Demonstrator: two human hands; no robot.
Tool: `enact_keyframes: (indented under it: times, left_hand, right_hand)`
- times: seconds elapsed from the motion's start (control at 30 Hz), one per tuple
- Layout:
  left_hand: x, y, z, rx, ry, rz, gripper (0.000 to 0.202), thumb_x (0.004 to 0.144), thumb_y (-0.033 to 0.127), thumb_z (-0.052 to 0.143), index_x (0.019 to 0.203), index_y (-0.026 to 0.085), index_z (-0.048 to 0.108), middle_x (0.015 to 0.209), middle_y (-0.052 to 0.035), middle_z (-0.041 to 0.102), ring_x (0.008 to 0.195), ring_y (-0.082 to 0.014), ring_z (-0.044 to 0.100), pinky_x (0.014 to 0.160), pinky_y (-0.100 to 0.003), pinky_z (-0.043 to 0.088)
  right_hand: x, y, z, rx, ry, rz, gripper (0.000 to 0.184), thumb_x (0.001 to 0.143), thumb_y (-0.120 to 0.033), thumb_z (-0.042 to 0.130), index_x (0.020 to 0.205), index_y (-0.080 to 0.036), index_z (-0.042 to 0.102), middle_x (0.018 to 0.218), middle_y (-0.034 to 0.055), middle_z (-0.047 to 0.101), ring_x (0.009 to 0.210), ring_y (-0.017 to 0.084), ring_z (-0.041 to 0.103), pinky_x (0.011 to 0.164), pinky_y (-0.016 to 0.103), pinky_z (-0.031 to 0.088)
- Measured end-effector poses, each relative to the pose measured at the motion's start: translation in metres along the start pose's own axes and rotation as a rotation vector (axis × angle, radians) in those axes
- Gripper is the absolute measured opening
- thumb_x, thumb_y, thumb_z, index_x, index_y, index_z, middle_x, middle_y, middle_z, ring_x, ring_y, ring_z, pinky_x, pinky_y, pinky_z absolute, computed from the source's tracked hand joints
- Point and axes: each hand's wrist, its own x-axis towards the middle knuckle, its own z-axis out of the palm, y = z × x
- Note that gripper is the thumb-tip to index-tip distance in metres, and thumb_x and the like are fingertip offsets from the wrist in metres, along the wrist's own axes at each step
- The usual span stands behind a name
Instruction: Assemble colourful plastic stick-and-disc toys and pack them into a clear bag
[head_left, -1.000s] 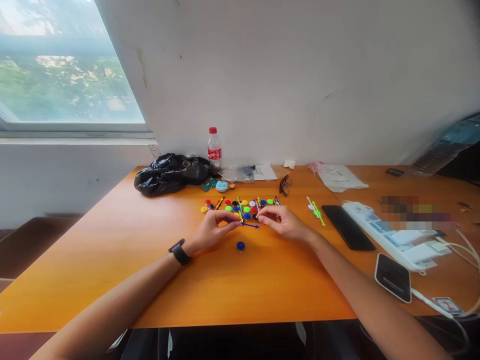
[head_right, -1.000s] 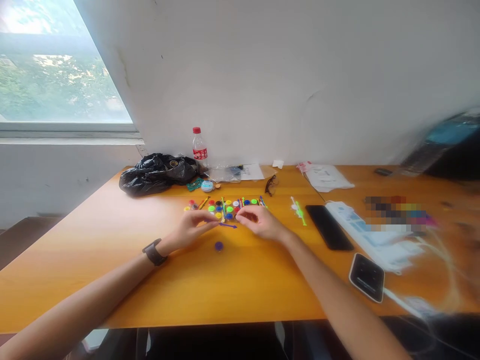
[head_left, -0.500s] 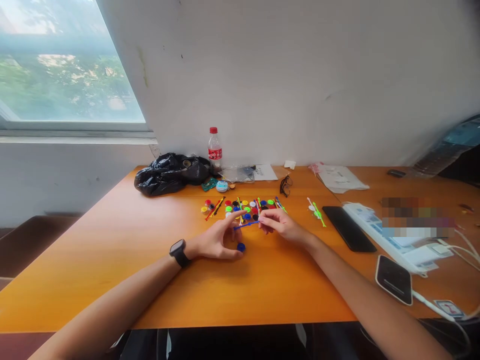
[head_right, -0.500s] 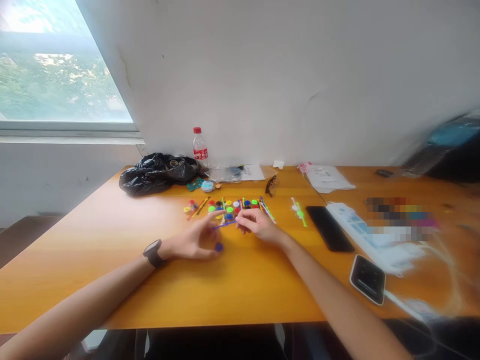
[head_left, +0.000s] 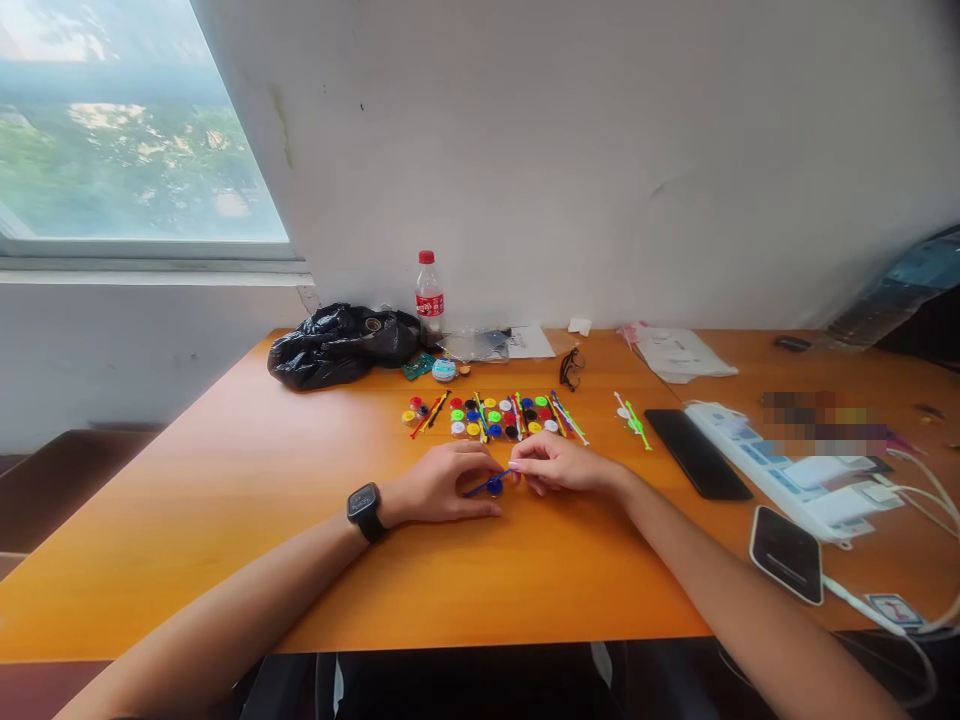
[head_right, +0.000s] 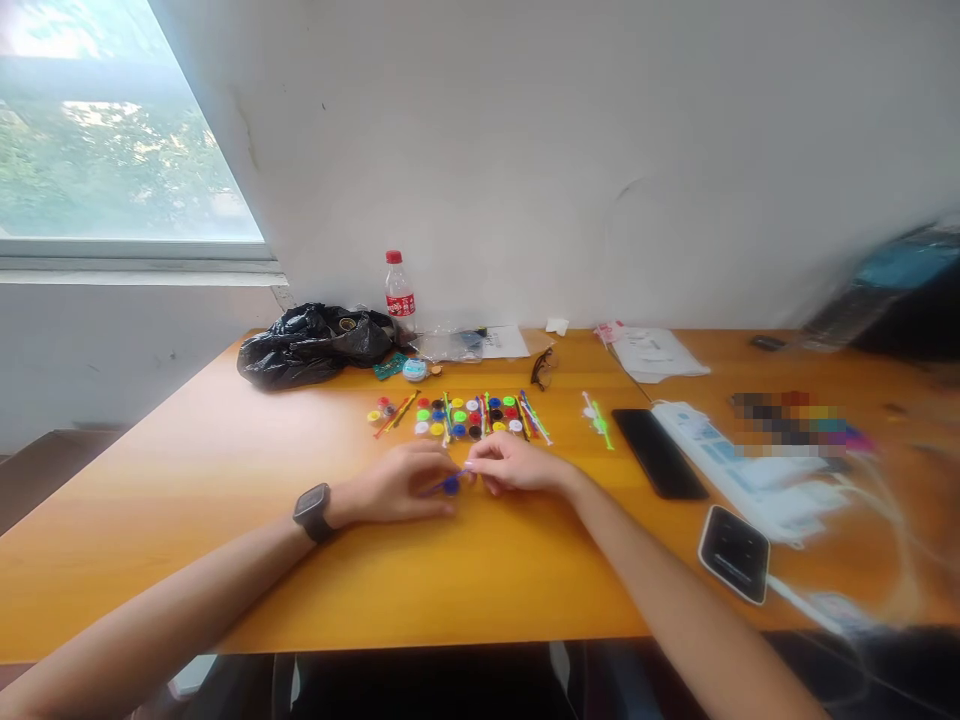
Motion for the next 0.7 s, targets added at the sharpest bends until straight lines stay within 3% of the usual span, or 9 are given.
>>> enact_keyframes:
  times: [0.13, 0.23, 0.27, 0.33, 0.4, 0.43, 0.47, 0.57, 0.7]
  left_hand:
    - [0.002, 0.000, 0.010, 0.018, 0.009, -0.004, 0.023, 0.101, 0.043, 0.068, 0.104, 0.023, 0.078, 0.093, -0.0069, 0.071, 0.083, -0.0191, 0.065, 0.075, -0.030, 0.051]
    - [0.002, 0.000, 0.012, 0.008, 0.016, 0.011, 0.023, 0.102, 0.041, 0.067, 0.109, 0.023, 0.080, 0.099, -0.0078, 0.074, 0.087, -0.0195, 0.068, 0.079, -0.031, 0.052]
    - [0.001, -0.001, 0.011, 0.006, 0.019, 0.014, 0.023, 0.102, 0.041, 0.067, 0.110, 0.024, 0.080, 0.101, -0.0081, 0.074, 0.089, -0.0197, 0.069, 0.080, -0.031, 0.053]
    - [0.001, -0.001, 0.011, 0.016, 0.023, 0.017, 0.024, 0.102, 0.041, 0.066, 0.112, 0.024, 0.081, 0.101, -0.0084, 0.075, 0.090, -0.0200, 0.070, 0.081, -0.031, 0.054]
    - [0.000, 0.000, 0.010, 0.035, 0.024, 0.024, 0.025, 0.103, 0.040, 0.066, 0.113, 0.024, 0.082, 0.100, -0.0083, 0.076, 0.088, -0.0196, 0.070, 0.080, -0.031, 0.054]
    - [0.000, 0.000, 0.010, 0.044, 0.026, 0.028, 0.025, 0.103, 0.040, 0.066, 0.113, 0.023, 0.082, 0.100, -0.0082, 0.076, 0.088, -0.0192, 0.070, 0.080, -0.030, 0.054]
    - [0.000, 0.000, 0.010, 0.051, 0.031, 0.032, 0.026, 0.103, 0.039, 0.065, 0.114, 0.023, 0.082, 0.100, -0.0081, 0.076, 0.088, -0.0189, 0.070, 0.080, -0.030, 0.053]
    - [0.001, 0.001, 0.011, 0.065, 0.045, 0.035, 0.027, 0.106, 0.037, 0.061, 0.112, 0.022, 0.082, 0.098, -0.0081, 0.076, 0.087, -0.0180, 0.069, 0.080, -0.029, 0.053]
    - [0.002, 0.000, 0.012, 0.074, 0.053, 0.053, 0.027, 0.106, 0.037, 0.060, 0.108, 0.021, 0.082, 0.095, -0.0084, 0.076, 0.085, -0.0179, 0.069, 0.078, -0.029, 0.052]
  right_hand:
    - [-0.003, -0.003, -0.004, -0.030, -0.033, -0.003, 0.042, 0.096, -0.058, 0.067, 0.085, -0.018, 0.071, 0.063, 0.0003, 0.065, 0.053, 0.012, 0.055, 0.052, 0.024, 0.039]
    - [-0.011, -0.003, -0.030, 0.006, 0.017, -0.002, 0.044, 0.091, -0.061, 0.072, 0.100, -0.018, 0.073, 0.071, 0.0020, 0.070, 0.049, 0.012, 0.052, 0.049, 0.024, 0.039]
    - [-0.015, -0.002, -0.044, -0.002, 0.106, -0.002, 0.046, 0.091, -0.063, 0.069, 0.103, -0.019, 0.073, 0.075, 0.0037, 0.072, 0.050, 0.013, 0.055, 0.049, 0.025, 0.040]
    - [-0.028, 0.003, -0.074, -0.080, 0.543, 0.012, 0.047, 0.096, -0.065, 0.057, 0.101, -0.019, 0.070, 0.080, 0.0064, 0.072, 0.057, 0.016, 0.060, 0.053, 0.027, 0.043]
    - [-0.045, 0.012, -0.102, -0.357, 0.990, 0.195, 0.041, 0.100, -0.057, 0.052, 0.100, -0.019, 0.070, 0.090, 0.0109, 0.074, 0.075, 0.022, 0.068, 0.062, 0.030, 0.049]
    - [-0.053, 0.018, -0.114, -0.546, 1.132, 0.339, 0.036, 0.098, -0.052, 0.056, 0.100, -0.019, 0.071, 0.096, 0.0132, 0.075, 0.086, 0.026, 0.070, 0.069, 0.032, 0.051]
    - [-0.061, 0.024, -0.124, -0.700, 1.182, 0.505, 0.032, 0.096, -0.047, 0.060, 0.102, -0.018, 0.072, 0.102, 0.0156, 0.076, 0.096, 0.031, 0.071, 0.075, 0.035, 0.052]
    - [-0.081, 0.039, -0.142, -0.848, 0.971, 0.867, 0.035, 0.092, -0.046, 0.065, 0.105, -0.015, 0.074, 0.117, 0.0227, 0.074, 0.108, 0.039, 0.070, 0.081, 0.042, 0.053]
    - [-0.095, 0.048, -0.150, -0.805, 0.787, 0.988, 0.046, 0.090, -0.054, 0.068, 0.107, -0.012, 0.076, 0.122, 0.0267, 0.072, 0.108, 0.043, 0.070, 0.080, 0.045, 0.053]
